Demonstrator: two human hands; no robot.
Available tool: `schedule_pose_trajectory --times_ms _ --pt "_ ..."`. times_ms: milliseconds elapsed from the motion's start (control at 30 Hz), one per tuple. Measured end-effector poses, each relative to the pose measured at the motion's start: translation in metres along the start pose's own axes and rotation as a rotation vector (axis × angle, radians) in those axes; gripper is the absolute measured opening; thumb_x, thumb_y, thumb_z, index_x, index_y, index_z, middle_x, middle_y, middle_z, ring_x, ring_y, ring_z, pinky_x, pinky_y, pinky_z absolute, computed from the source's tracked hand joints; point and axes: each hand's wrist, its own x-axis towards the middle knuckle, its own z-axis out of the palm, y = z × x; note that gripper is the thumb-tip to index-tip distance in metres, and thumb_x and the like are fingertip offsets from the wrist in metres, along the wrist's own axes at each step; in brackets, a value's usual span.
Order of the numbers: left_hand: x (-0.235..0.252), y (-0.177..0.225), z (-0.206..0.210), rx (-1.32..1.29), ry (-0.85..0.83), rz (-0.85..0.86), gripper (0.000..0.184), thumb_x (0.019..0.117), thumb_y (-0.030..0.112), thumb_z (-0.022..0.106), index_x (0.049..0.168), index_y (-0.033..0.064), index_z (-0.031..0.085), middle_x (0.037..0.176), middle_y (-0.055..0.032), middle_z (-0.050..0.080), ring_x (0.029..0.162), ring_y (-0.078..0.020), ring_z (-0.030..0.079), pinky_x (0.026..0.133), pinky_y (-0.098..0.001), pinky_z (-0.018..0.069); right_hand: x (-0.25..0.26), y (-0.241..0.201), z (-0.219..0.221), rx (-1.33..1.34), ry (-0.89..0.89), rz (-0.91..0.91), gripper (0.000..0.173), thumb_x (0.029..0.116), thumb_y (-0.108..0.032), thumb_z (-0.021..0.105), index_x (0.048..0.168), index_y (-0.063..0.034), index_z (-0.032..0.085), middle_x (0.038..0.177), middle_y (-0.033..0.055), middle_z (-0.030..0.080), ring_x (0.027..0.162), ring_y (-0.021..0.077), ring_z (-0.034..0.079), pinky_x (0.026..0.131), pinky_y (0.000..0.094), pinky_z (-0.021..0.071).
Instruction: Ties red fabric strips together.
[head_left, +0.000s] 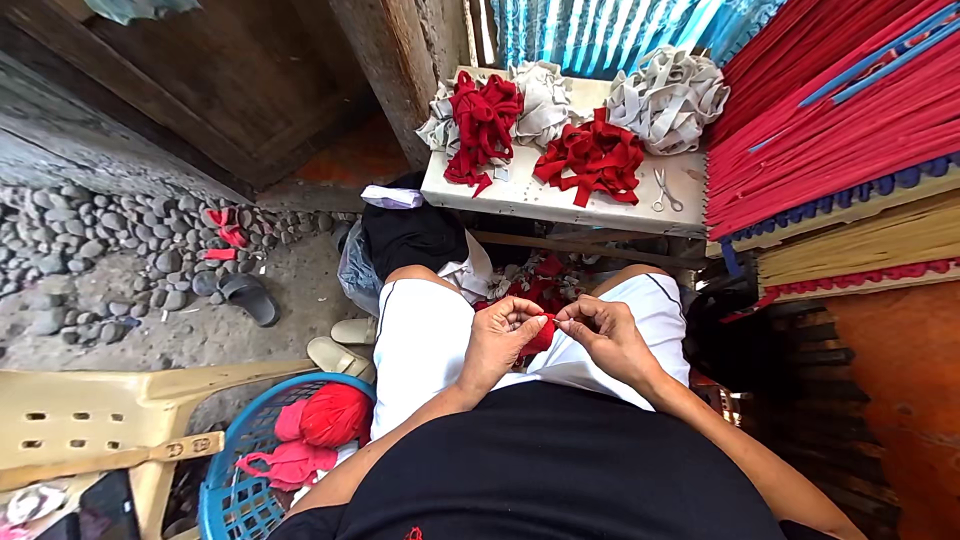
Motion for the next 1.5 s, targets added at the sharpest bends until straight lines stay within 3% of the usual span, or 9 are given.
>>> schedule_pose_trajectory --times_ms 233,600,1133,1433,1500 --pt "0.001 0.003 -0.002 -0.108 -0.071 -0.119 0.008 0.0921 -0.001 0.072 0.1 -0.0032 0.073 0.085 -0.0094 0.073 0.076 -0.0124 0.069 0.074 -0.029 0.0602 0.001 -0.001 -0.006 0.101 -0.077 0.104 0.008 0.0956 -0.004 0.067 0.092 -0.0059 0.073 0.082 0.0001 0.068 0.063 0.0054 0.057 0.057 0.0213 0.0468" --pt "0.002 0.002 -0.005 -0.171 -0.168 -0.155 0.009 0.0965 0.0 0.066 0.103 -0.0026 0.071 0.088 -0.0086 0.072 0.079 -0.0121 0.068 0.077 -0.0306 0.0597 0.002 0.002 -0.008 0.292 -0.11 0.162 0.006 0.0928 -0.001 0.068 0.09 -0.0037 0.073 0.077 0.0007 0.067 0.058 0.0036 0.051 0.053 0.0198 0.0408" --pt "0.002 0.008 -0.006 -0.447 -0.178 -0.384 0.007 0.097 -0.003 0.063 0.1 -0.0042 0.07 0.088 -0.0117 0.072 0.079 -0.0153 0.072 0.08 -0.0333 0.0618 0.002 0.011 -0.004 0.356 -0.116 0.104 0.008 0.0915 0.001 0.068 0.088 -0.0041 0.074 0.08 0.0018 0.063 0.063 0.0059 0.053 0.056 0.0205 0.0443" --pt "-0.001 -0.001 -0.001 -0.282 -0.117 -0.262 0.003 0.0934 -0.002 0.069 0.095 -0.0033 0.07 0.081 -0.0091 0.071 0.073 -0.0118 0.068 0.074 -0.03 0.0601 0.002 0.016 0.005 0.35 -0.086 0.102 0.008 0.0922 0.001 0.067 0.086 -0.0031 0.072 0.078 0.0018 0.061 0.062 0.007 0.053 0.057 0.0219 0.0458" --pt "-0.001 -0.004 0.001 -0.237 -0.086 -0.233 0.003 0.0933 -0.002 0.069 0.095 -0.0038 0.07 0.08 -0.0089 0.071 0.072 -0.0117 0.068 0.073 -0.0293 0.0602 0.003 0.018 0.007 0.34 -0.088 0.116 0.008 0.093 0.001 0.067 0.087 -0.0019 0.071 0.078 0.0034 0.063 0.062 0.0093 0.056 0.058 0.0239 0.0497"
